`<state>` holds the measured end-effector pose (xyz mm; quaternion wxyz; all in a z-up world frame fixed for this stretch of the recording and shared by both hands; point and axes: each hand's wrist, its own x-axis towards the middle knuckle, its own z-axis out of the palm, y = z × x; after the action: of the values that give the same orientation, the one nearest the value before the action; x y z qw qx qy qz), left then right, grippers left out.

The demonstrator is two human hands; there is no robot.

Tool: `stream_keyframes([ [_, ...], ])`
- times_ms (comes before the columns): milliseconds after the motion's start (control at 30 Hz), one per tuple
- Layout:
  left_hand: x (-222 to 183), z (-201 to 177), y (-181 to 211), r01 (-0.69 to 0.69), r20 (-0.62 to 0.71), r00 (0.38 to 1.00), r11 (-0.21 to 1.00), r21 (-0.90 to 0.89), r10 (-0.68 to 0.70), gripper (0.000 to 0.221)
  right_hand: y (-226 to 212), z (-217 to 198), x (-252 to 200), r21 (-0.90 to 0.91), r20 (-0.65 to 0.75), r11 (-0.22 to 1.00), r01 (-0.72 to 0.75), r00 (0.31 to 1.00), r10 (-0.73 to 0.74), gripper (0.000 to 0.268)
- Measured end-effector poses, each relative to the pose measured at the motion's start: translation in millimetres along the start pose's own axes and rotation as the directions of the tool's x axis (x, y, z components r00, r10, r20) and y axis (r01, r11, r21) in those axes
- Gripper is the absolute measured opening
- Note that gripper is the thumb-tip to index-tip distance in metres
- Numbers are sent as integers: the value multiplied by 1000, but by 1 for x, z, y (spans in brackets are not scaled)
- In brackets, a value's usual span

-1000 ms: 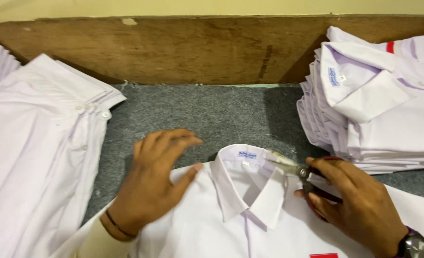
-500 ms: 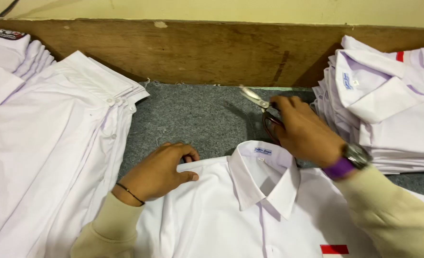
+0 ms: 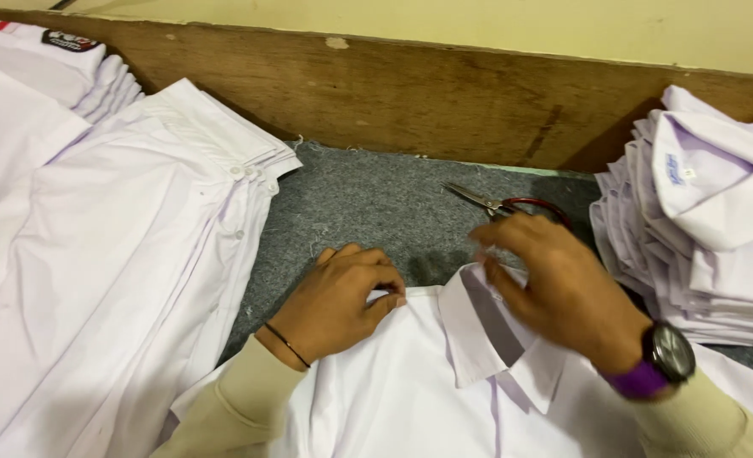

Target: Trimming loose threads from a shirt collar using scissors

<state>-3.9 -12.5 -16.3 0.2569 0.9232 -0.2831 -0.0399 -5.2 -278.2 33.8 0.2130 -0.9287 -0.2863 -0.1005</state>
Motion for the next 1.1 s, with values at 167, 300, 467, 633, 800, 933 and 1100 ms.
stream_keyframes([
  [167, 1, -1, -19, 105, -158, 980, 989, -102, -120, 12, -17, 8, -9, 38, 27, 985, 169, 985, -170, 20],
  [300, -4, -14, -20, 63, -514, 856, 998, 5, -52, 55, -12, 17, -9, 26, 91, 983, 181, 979, -183, 22],
  [467, -6, -22, -11, 144, -496, 862, 989, 41, -104, 54, -8, 23, -14, -70, 189, 990, 119, 977, -104, 31],
  [633, -4, -20, -12, 160, -97, 979, 973, -164, -178, 25, -2, 28, -14, -70, 385, 997, -36, 921, 60, 55],
  [800, -3, -3, -3, -80, -84, 994, 991, -111, 71, 34, -17, 9, -8, 16, 508, 957, -289, 827, 241, 58],
  [933, -5, 1, 8, -86, -27, 996, 990, -109, 84, 41, -11, 2, -5, 132, 521, 897, -422, 799, 300, 52],
  [1100, -7, 5, 25, -129, -121, 986, 986, -106, 116, 41, -7, -3, -4, 268, 574, 798, -540, 755, 318, 46],
])
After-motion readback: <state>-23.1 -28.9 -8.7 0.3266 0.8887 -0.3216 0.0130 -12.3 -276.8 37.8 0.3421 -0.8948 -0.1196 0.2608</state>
